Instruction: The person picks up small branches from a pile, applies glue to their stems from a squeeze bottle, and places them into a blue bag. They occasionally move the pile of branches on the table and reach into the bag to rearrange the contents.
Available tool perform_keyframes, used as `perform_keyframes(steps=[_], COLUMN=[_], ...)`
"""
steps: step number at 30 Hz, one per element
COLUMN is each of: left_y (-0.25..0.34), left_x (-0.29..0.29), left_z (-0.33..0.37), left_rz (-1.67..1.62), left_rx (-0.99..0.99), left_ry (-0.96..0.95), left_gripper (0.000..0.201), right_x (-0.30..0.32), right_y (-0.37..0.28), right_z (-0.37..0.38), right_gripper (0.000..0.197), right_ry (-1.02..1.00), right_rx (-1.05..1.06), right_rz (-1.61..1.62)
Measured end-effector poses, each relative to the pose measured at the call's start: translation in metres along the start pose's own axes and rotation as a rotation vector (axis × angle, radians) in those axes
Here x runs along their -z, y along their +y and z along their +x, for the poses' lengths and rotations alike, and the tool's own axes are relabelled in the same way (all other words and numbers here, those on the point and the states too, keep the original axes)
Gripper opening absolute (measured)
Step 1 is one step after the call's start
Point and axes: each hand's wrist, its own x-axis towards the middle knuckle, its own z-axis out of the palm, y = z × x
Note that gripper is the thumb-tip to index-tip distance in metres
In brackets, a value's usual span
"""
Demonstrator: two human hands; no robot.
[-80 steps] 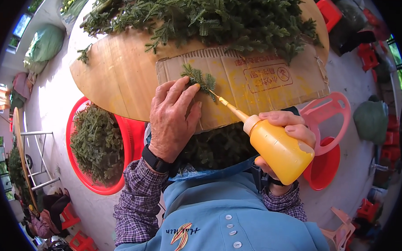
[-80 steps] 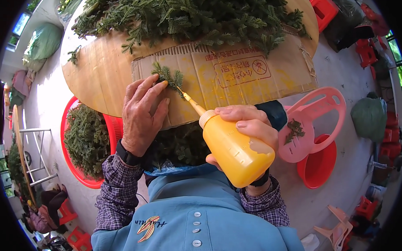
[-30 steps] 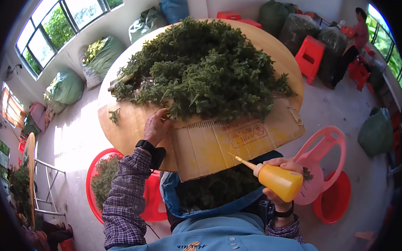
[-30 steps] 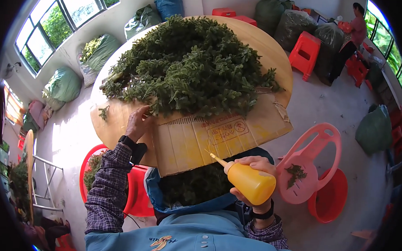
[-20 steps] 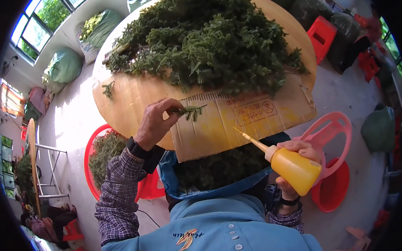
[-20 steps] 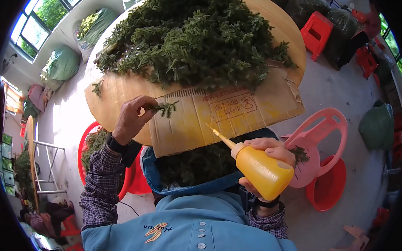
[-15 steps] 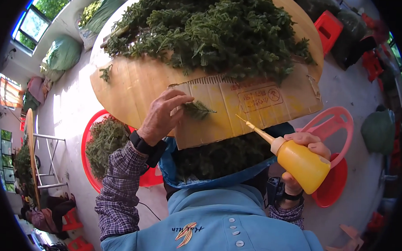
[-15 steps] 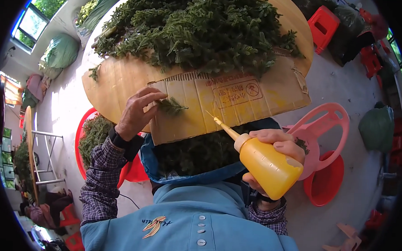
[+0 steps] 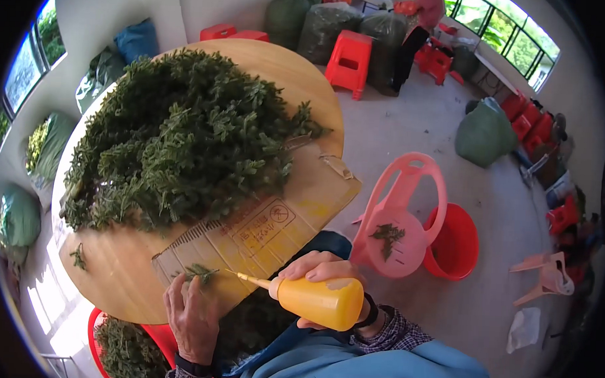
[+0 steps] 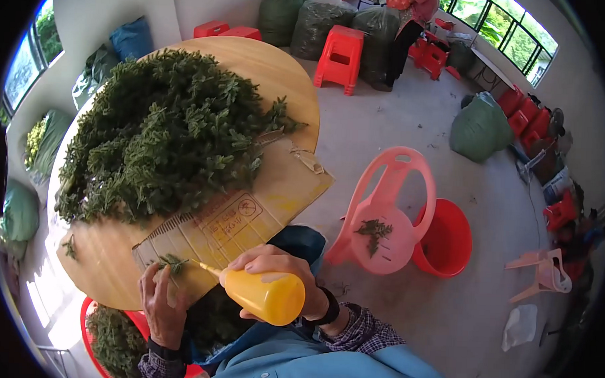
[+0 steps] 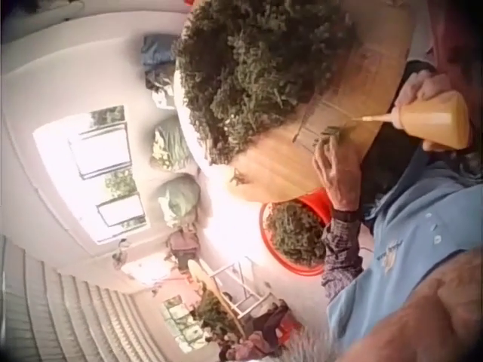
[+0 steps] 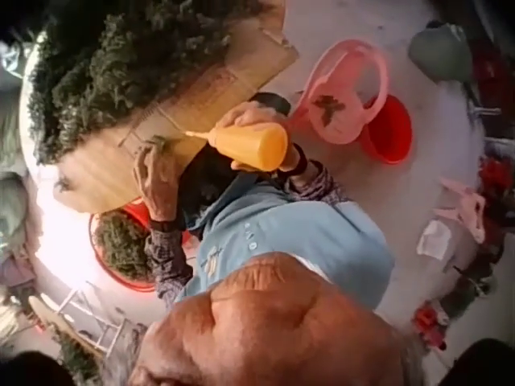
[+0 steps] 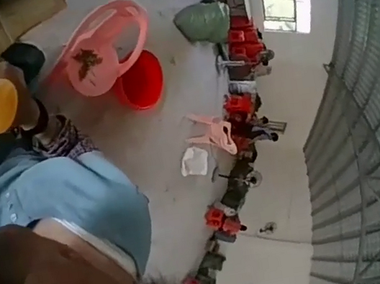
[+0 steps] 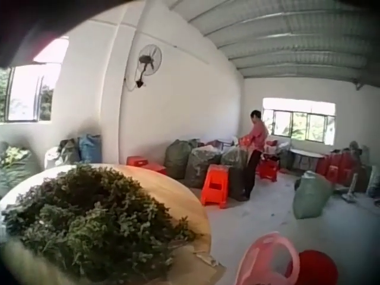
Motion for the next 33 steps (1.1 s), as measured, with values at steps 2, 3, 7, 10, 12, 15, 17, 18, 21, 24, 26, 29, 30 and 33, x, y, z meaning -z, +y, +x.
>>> perform_keyframes(steps=[2,3,7,10,12,15,17,18,21,24,26,29,30,33], left_y=[0.000,0.001,-0.015,-0.033,-0.031,-0.031,-0.032,-0.035,-0.037,-0.036,-0.036,-0.036,-0.036,-0.034], left_x=[-0.009,-0.012,-0.007,-0.005,-0.011,-0.020,-0.020,-0.022,-0.024,-0.023,-0.024,-0.027,-0.026,-0.025], left_z=[-0.007,-0.005,-0.001,0.010,0.018,0.025,0.022,0.019,0.013,0.006,0.004,0.003,0.003,0.004], left_rz=[-0.017,-0.018,-0.077,-0.069,-0.143,-0.156,-0.142,-0.109,-0.054,-0.094,-0.087,-0.081,-0.099,-0.133], left_rx=[0.027,0.049,-0.016,-0.114,-0.060,-0.082,-0.028,-0.043,-0.086,-0.026,-0.027,-0.040,-0.028,-0.001], left_ry=[-0.041,-0.064,-0.153,-0.154,-0.151,-0.103,-0.093,-0.076,-0.046,-0.072,-0.065,-0.058,-0.060,-0.067], left_gripper=[0.044,0.044,0.044,0.043,0.041,0.042,0.042,0.042,0.042,0.041,0.043,0.046,0.048,0.051], right_x=[0.000,0.001,-0.002,0.001,-0.001,-0.001,-0.008,-0.012,-0.025,-0.037,-0.041,-0.043,-0.043,-0.044], right_y=[-0.008,-0.009,-0.003,0.001,-0.001,-0.005,0.001,0.005,0.013,0.021,0.033,0.043,0.046,0.049], right_z=[-0.004,-0.005,-0.008,0.002,0.001,0.014,0.018,0.019,0.022,0.022,0.019,0.019,0.020,0.022], right_gripper=[0.064,0.063,0.064,0.064,0.066,0.070,0.070,0.070,0.069,0.068,0.069,0.070,0.070,0.070], right_ry=[0.018,0.024,0.029,-0.019,-0.035,-0.003,-0.029,-0.033,-0.054,-0.075,-0.123,-0.153,-0.160,-0.168], right_rx=[-0.019,-0.034,-0.050,-0.035,-0.016,0.015,-0.006,-0.002,0.004,0.015,0.027,0.021,0.013,0.000], right_rz=[-0.017,-0.015,0.039,0.037,-0.025,-0.088,-0.056,-0.076,-0.093,-0.088,-0.112,-0.135,-0.142,-0.140])
